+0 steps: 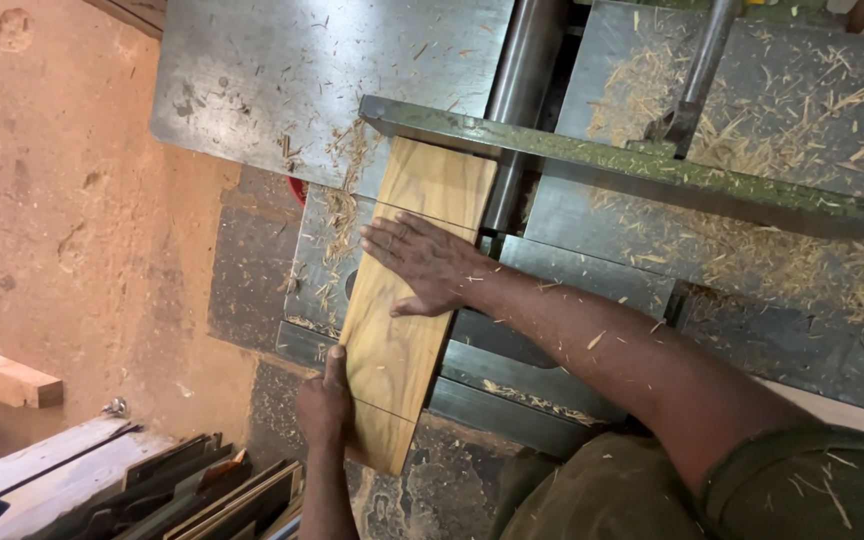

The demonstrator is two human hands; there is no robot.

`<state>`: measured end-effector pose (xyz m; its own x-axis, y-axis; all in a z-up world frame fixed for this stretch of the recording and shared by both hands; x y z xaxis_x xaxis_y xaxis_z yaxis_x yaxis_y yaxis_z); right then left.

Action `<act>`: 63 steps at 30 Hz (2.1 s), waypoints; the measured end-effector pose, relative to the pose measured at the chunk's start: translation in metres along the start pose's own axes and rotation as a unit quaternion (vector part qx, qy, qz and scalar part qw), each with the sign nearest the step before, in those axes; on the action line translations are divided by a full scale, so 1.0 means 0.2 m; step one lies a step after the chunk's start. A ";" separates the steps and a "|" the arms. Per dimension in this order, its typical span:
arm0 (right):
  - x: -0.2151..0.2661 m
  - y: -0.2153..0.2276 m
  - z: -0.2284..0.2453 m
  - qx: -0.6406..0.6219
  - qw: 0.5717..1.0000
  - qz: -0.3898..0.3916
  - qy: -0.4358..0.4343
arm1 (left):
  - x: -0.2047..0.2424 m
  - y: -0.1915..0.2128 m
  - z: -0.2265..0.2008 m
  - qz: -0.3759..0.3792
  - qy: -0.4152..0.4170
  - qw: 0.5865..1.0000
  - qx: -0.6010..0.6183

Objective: Smooth wood surfaces and edges using an industrial jointer machine.

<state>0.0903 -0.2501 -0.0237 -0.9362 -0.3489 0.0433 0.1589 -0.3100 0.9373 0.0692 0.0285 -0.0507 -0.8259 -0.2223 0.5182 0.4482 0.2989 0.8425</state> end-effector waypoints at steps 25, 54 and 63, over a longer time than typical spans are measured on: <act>0.25 0.05 0.12 0.043 0.993 0.111 -0.022 | 0.21 -0.12 0.12 0.009 0.011 0.997 0.082; 2.22 0.40 -0.29 -0.175 0.941 -0.170 -0.235 | 1.79 -0.38 0.15 -0.346 -0.351 0.870 -0.020; 2.03 0.52 -0.26 -0.208 0.912 -0.104 -0.338 | 1.52 -0.29 0.09 -0.325 -0.344 0.877 -0.081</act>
<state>-0.2570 -0.4702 0.0727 -0.9166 0.3376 0.2143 -0.0712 -0.6650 0.7434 -0.2137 -0.0398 0.0548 -0.9110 0.3322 -0.2443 -0.1976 0.1682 0.9657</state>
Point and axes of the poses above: each hand's wrist, its own x-axis away from the middle knuckle, its own y-axis out of the back of the hand, z = x × y, the point moved 8 cm from there along -x, towards the middle knuckle, and after that the axes turned 3 degrees about -y, right-handed, at the moved point
